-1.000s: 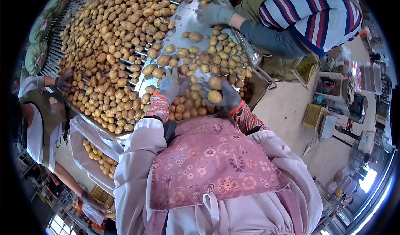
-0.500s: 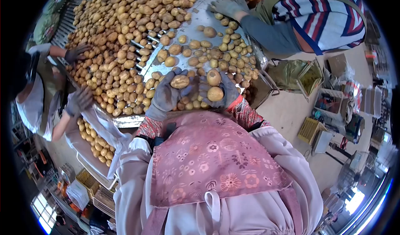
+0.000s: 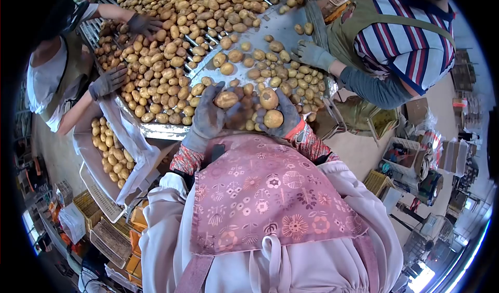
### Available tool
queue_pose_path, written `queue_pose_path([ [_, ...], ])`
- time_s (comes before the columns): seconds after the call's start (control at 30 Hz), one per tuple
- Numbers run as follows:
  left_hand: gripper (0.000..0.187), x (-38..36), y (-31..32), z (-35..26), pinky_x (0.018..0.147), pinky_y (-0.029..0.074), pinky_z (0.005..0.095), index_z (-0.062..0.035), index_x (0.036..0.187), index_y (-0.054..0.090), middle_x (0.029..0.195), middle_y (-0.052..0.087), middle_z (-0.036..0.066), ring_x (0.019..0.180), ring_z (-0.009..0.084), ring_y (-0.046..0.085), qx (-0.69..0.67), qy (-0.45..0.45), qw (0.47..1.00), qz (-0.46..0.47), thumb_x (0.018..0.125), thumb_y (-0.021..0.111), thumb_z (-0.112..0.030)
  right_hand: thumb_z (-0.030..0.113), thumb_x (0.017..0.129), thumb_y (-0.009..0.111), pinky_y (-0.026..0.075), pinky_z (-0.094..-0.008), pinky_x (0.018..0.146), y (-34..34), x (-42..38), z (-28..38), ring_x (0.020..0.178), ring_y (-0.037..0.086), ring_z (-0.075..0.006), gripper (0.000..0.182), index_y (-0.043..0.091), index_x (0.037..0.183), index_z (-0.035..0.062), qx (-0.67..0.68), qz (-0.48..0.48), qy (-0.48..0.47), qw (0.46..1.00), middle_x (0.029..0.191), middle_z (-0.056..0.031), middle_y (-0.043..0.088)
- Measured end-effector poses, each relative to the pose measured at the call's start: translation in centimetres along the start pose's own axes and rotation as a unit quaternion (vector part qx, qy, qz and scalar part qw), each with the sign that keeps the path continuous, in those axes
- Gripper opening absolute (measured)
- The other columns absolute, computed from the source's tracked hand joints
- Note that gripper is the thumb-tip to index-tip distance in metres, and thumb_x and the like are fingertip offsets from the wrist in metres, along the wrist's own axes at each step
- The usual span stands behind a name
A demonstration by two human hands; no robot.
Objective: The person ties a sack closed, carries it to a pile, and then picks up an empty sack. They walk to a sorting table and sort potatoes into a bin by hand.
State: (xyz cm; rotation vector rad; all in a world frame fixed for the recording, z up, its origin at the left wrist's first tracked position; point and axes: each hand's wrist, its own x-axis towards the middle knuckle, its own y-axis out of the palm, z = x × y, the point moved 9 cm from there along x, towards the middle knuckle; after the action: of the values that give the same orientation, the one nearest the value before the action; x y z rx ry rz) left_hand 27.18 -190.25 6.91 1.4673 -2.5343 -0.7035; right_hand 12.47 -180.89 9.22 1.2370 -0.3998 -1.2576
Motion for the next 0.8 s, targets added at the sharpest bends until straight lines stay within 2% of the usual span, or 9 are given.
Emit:
queue_pose_path([
  [0.07,0.049,-0.5,-0.9,1.8,0.104,0.046,0.0464,-0.0078,0.135,0.046,0.131,0.054,0.015,0.124,0.0298,0.053,-0.197,-0.079,0.977,-0.036,0.101,0.049,-0.043,0.057,0.098,0.042,0.053,-0.0360,0.077,-0.2,0.0,-1.2,0.089,0.062,-0.0245,0.059,0.052,0.130,0.0078,0.113,0.050,0.046,0.991,0.098,-0.0093,0.063],
  [0.13,0.049,-1.8,-0.5,3.3,0.104,0.046,0.0454,-0.0083,0.137,0.044,0.129,0.055,0.016,0.124,0.0308,0.053,-0.384,-0.156,0.908,-0.068,0.101,0.049,-0.042,0.049,0.098,0.051,0.055,-0.0357,0.079,-1.5,-0.7,0.1,0.099,0.062,-0.0243,0.056,0.049,0.136,0.0068,-0.108,-0.082,-0.046,0.990,0.110,-0.0118,0.062],
  [0.2,0.047,-3.1,0.2,1.4,0.106,0.045,0.0435,-0.0088,0.141,0.040,0.133,0.051,0.019,0.125,0.0320,0.052,-0.097,-0.034,0.994,0.021,0.102,0.048,-0.035,0.040,0.095,0.058,0.054,-0.0358,0.084,-1.2,-0.1,1.1,0.105,0.060,-0.0237,0.055,0.047,0.137,0.0056,-0.203,-0.076,-0.099,0.971,0.116,-0.0127,0.061],
  [0.27,0.047,-3.5,1.1,2.1,0.107,0.044,0.0420,-0.0093,0.145,0.035,0.142,0.044,0.017,0.127,0.0308,0.050,-0.215,-0.111,0.969,0.046,0.103,0.047,-0.025,0.031,0.093,0.065,0.053,-0.0359,0.089,-0.2,0.2,1.8,0.111,0.059,-0.0230,0.056,0.046,0.139,0.0044,-0.295,-0.065,-0.150,0.941,0.122,-0.0137,0.059],
  [0.37,0.058,-3.8,7.4,-3.2,0.103,0.045,0.0356,-0.0042,0.148,0.032,0.137,0.050,0.010,0.123,0.0219,0.052,-0.159,-0.027,0.966,0.201,0.098,0.058,-0.018,0.010,0.076,0.077,0.045,-0.0353,0.101,5.7,-0.1,3.5,0.118,0.056,-0.0233,0.065,0.051,0.134,0.0032,-0.607,-0.034,-0.269,0.747,0.128,-0.0141,0.058],
  [0.47,0.053,-3.3,7.1,-2.6,0.081,0.052,0.0255,-0.0037,0.138,0.044,0.120,0.058,0.007,0.103,0.0145,0.060,-0.089,-0.164,0.978,0.089,0.093,0.065,-0.023,0.011,0.074,0.077,0.044,-0.0387,0.102,7.3,-0.2,3.4,0.120,0.057,-0.0296,0.063,0.053,0.132,0.0054,-0.719,-0.024,-0.311,0.621,0.129,-0.0153,0.059],
  [0.5,0.048,-3.2,7.0,-3.4,0.076,0.051,0.0205,-0.0023,0.132,0.050,0.114,0.060,0.003,0.096,0.0082,0.060,-0.037,-0.144,0.985,0.090,0.092,0.067,-0.023,0.010,0.071,0.078,0.044,-0.0415,0.103,6.6,0.2,3.2,0.121,0.055,-0.0347,0.064,0.055,0.131,0.0072,-0.676,-0.026,-0.289,0.678,0.130,-0.0168,0.058],
  [0.63,0.049,-3.8,7.8,-5.3,0.078,0.052,0.0228,-0.0017,0.132,0.050,0.111,0.061,0.002,0.096,0.0110,0.060,0.063,-0.084,0.988,0.118,0.091,0.068,-0.022,0.010,0.069,0.079,0.044,-0.0424,0.102,7.7,0.5,2.7,0.120,0.056,-0.0341,0.066,0.055,0.130,0.0068,-0.707,0.029,-0.274,0.652,0.131,-0.0169,0.058],
  [0.8,0.049,-3.6,5.4,-6.4,0.082,0.051,0.0329,0.0000,0.119,0.060,0.107,0.066,0.012,0.095,0.0185,0.063,0.406,0.055,0.911,0.037,0.080,0.079,-0.023,0.013,0.067,0.081,0.046,-0.0425,0.099,10.3,-1.4,3.0,0.114,0.059,-0.0351,0.066,0.057,0.128,0.0072,-0.758,0.002,-0.377,0.532,0.125,-0.0167,0.061],
])
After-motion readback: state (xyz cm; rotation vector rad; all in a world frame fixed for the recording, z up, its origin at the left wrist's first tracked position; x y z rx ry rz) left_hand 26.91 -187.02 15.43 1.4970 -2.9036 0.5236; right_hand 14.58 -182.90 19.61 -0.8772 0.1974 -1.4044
